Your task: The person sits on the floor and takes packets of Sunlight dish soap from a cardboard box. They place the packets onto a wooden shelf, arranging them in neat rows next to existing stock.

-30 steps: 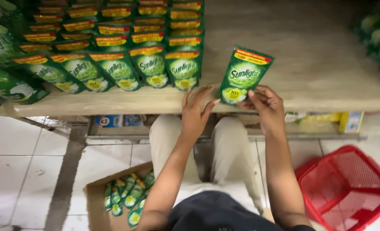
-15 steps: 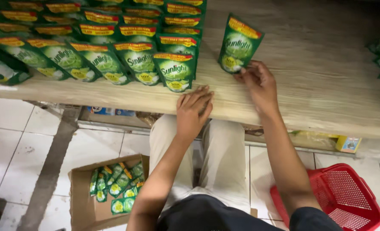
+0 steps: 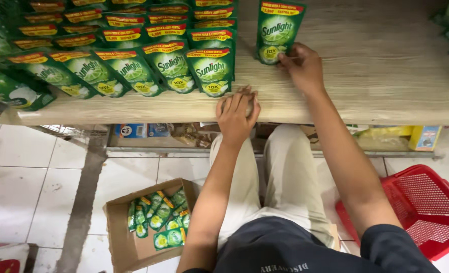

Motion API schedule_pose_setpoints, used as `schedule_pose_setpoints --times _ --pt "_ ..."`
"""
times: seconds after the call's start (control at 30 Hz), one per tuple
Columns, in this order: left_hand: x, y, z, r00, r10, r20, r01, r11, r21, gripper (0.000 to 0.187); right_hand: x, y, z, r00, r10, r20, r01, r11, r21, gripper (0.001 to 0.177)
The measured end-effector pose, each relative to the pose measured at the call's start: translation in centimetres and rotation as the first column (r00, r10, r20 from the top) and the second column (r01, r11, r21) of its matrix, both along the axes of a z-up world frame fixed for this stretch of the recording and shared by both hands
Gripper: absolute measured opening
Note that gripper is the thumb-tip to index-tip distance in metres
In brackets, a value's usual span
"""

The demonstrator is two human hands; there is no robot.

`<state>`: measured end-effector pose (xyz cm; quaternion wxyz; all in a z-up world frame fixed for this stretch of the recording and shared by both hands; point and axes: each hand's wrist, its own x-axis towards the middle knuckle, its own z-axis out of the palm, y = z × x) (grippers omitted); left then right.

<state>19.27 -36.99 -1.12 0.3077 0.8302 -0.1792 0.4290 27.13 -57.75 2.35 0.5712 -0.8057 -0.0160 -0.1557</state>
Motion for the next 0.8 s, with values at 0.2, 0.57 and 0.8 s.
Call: schedule_pose_setpoints --times 0.2,0.57,0.8 --pt "0.8 0.2 -0.6 0.997 0.055 0.049 -0.058 0.997 0.045 0.014 4.8 0.4 -0.7 0.998 0.034 0.047 -0.028 0.991 -0.133 0.027" --pt "0.5 0.3 -0.9 0.998 0.068 0.003 -0.068 0.994 0.090 0.017 11.3 1.0 -2.4 0.983 0.162 0.085 -0.161 0.987 -0.022 0.028" --pt "0.1 0.4 -0.7 0.999 0.028 -0.034 -0.025 0.998 0.065 0.021 12.9 0.6 -5.5 0.998 0.055 0.011 -0.055 0.998 0.027 0.038"
